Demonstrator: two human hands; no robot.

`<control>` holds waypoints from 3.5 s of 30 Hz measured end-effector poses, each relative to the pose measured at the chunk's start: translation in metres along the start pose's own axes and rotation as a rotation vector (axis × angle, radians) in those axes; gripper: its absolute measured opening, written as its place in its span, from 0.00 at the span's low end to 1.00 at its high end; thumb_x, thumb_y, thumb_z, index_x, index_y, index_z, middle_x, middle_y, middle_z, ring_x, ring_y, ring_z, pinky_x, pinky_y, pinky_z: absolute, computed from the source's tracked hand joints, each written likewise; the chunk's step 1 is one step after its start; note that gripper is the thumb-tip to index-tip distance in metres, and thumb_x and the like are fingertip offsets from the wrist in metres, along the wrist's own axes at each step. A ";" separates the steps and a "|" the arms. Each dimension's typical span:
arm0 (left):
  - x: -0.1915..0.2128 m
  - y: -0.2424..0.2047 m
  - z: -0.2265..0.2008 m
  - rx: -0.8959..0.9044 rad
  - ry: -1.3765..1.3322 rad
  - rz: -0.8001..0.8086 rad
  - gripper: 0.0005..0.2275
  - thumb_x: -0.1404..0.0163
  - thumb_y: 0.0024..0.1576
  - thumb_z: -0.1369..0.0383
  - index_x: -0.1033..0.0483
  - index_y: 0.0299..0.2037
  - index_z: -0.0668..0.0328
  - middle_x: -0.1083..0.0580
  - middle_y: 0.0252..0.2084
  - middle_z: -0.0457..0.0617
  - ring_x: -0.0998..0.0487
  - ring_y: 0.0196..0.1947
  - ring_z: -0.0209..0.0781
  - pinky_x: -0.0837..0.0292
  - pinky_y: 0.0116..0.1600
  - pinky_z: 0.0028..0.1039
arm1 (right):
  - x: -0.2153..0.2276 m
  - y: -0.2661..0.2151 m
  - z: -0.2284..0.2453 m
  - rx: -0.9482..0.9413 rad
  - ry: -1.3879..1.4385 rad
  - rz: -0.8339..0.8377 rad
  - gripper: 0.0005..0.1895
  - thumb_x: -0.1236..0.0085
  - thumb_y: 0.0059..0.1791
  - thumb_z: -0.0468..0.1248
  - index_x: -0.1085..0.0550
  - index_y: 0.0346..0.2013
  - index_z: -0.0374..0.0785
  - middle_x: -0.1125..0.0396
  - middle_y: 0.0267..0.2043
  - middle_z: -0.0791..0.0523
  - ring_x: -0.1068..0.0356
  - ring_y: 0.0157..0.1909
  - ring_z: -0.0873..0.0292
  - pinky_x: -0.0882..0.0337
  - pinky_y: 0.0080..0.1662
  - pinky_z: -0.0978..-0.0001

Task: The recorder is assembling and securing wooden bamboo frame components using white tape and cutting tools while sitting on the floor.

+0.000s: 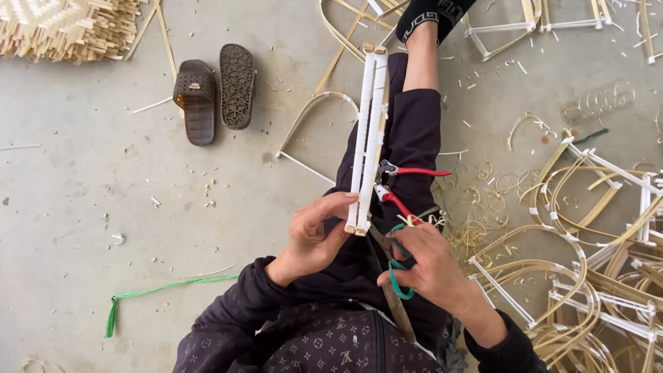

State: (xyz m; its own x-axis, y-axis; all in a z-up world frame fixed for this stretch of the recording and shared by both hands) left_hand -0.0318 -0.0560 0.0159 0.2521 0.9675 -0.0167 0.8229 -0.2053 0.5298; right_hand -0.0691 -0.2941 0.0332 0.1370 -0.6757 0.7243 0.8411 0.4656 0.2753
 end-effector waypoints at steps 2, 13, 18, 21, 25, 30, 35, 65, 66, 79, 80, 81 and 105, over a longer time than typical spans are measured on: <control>0.004 -0.001 0.000 0.045 -0.027 0.026 0.21 0.45 0.59 0.85 0.31 0.63 0.67 0.19 0.46 0.51 0.17 0.48 0.38 0.23 0.57 0.27 | 0.008 0.009 0.003 0.020 -0.084 -0.017 0.34 0.33 0.36 0.61 0.26 0.40 0.37 0.34 0.26 0.61 0.34 0.31 0.57 0.34 0.41 0.62; 0.027 0.015 -0.014 0.050 0.179 0.175 0.24 0.43 0.57 0.84 0.31 0.65 0.64 0.20 0.43 0.49 0.16 0.44 0.37 0.22 0.54 0.26 | 0.043 0.017 0.002 0.054 -0.327 0.000 0.22 0.28 0.36 0.51 0.22 0.35 0.42 0.34 0.24 0.63 0.33 0.27 0.62 0.38 0.35 0.64; 0.056 0.021 -0.012 -0.007 0.373 0.011 0.23 0.43 0.54 0.86 0.26 0.61 0.62 0.20 0.46 0.52 0.18 0.43 0.40 0.22 0.52 0.25 | 0.031 -0.003 -0.037 -0.330 -0.154 -0.110 0.19 0.29 0.40 0.50 0.23 0.38 0.44 0.30 0.27 0.63 0.32 0.28 0.62 0.36 0.34 0.69; 0.067 0.020 -0.009 0.043 0.264 -0.054 0.24 0.42 0.55 0.87 0.26 0.61 0.62 0.20 0.46 0.52 0.18 0.45 0.41 0.24 0.57 0.28 | 0.026 -0.021 -0.057 -0.452 -0.039 -0.187 0.28 0.29 0.38 0.50 0.25 0.46 0.40 0.34 0.29 0.60 0.34 0.32 0.62 0.33 0.39 0.69; 0.052 0.020 -0.013 0.083 0.226 0.015 0.24 0.42 0.53 0.87 0.26 0.62 0.63 0.20 0.43 0.51 0.19 0.43 0.42 0.25 0.55 0.28 | 0.020 -0.006 -0.024 -0.171 -0.158 -0.196 0.35 0.27 0.34 0.49 0.26 0.50 0.37 0.35 0.33 0.59 0.34 0.38 0.61 0.34 0.46 0.63; 0.023 0.026 -0.024 -0.058 0.265 0.213 0.23 0.44 0.54 0.86 0.27 0.60 0.61 0.21 0.46 0.55 0.18 0.43 0.46 0.23 0.48 0.30 | 0.004 0.007 0.007 -0.137 0.557 -0.207 0.24 0.29 0.44 0.43 0.31 0.46 0.38 0.30 0.42 0.57 0.33 0.40 0.65 0.31 0.46 0.73; 0.017 0.032 -0.035 -0.160 0.314 0.334 0.25 0.46 0.54 0.86 0.28 0.62 0.57 0.22 0.46 0.53 0.19 0.46 0.50 0.22 0.48 0.33 | -0.006 0.024 0.016 -0.298 0.870 -0.192 0.15 0.35 0.50 0.32 0.34 0.42 0.37 0.29 0.43 0.55 0.30 0.41 0.68 0.29 0.44 0.76; 0.026 0.009 0.002 0.026 -0.104 0.140 0.18 0.42 0.59 0.83 0.26 0.59 0.65 0.19 0.45 0.54 0.15 0.46 0.41 0.20 0.55 0.28 | 0.009 -0.001 0.003 -0.173 0.453 0.333 0.30 0.32 0.41 0.56 0.21 0.46 0.36 0.33 0.29 0.59 0.33 0.27 0.65 0.32 0.31 0.70; 0.025 0.010 0.002 0.022 -0.083 0.145 0.19 0.42 0.58 0.83 0.26 0.59 0.65 0.19 0.44 0.55 0.15 0.45 0.41 0.20 0.55 0.28 | 0.009 -0.001 0.002 -0.175 0.481 0.349 0.30 0.33 0.41 0.57 0.20 0.46 0.36 0.33 0.28 0.59 0.33 0.27 0.65 0.32 0.31 0.70; 0.041 0.030 -0.035 -0.153 0.294 0.251 0.24 0.44 0.55 0.86 0.28 0.61 0.57 0.20 0.46 0.55 0.16 0.43 0.49 0.21 0.47 0.31 | 0.044 0.026 0.043 -0.203 -0.003 0.236 0.32 0.37 0.39 0.59 0.22 0.45 0.38 0.35 0.26 0.59 0.33 0.22 0.62 0.32 0.26 0.69; 0.042 0.031 -0.037 -0.157 0.319 0.259 0.25 0.44 0.55 0.86 0.28 0.62 0.57 0.20 0.46 0.55 0.16 0.44 0.50 0.21 0.48 0.32 | 0.044 0.027 0.042 -0.159 -0.075 0.199 0.31 0.36 0.39 0.59 0.21 0.44 0.37 0.34 0.26 0.59 0.33 0.22 0.62 0.32 0.26 0.68; 0.043 0.032 -0.038 -0.161 0.345 0.267 0.25 0.44 0.54 0.86 0.28 0.62 0.57 0.20 0.46 0.55 0.16 0.45 0.51 0.21 0.49 0.33 | 0.045 0.028 0.042 -0.115 -0.147 0.161 0.31 0.36 0.38 0.59 0.21 0.43 0.37 0.33 0.26 0.58 0.32 0.23 0.62 0.31 0.26 0.68; 0.076 0.030 -0.060 0.019 -0.222 0.032 0.26 0.43 0.61 0.85 0.33 0.70 0.61 0.19 0.46 0.57 0.17 0.48 0.43 0.20 0.58 0.30 | 0.009 -0.001 -0.016 -0.537 -0.012 0.168 0.27 0.33 0.41 0.51 0.25 0.47 0.37 0.34 0.34 0.55 0.31 0.33 0.56 0.29 0.37 0.63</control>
State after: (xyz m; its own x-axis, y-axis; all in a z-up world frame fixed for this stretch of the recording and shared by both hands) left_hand -0.0188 0.0203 0.0809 0.3821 0.9048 -0.1879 0.8219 -0.2397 0.5168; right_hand -0.0601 -0.3103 0.0294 0.2892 -0.6092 0.7384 0.9568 0.2080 -0.2030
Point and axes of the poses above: each hand's wrist, its own y-axis towards the middle knuckle, its own x-axis out of the back of the hand, z = x × y, the point moved 1 cm from there along y, towards the middle knuckle
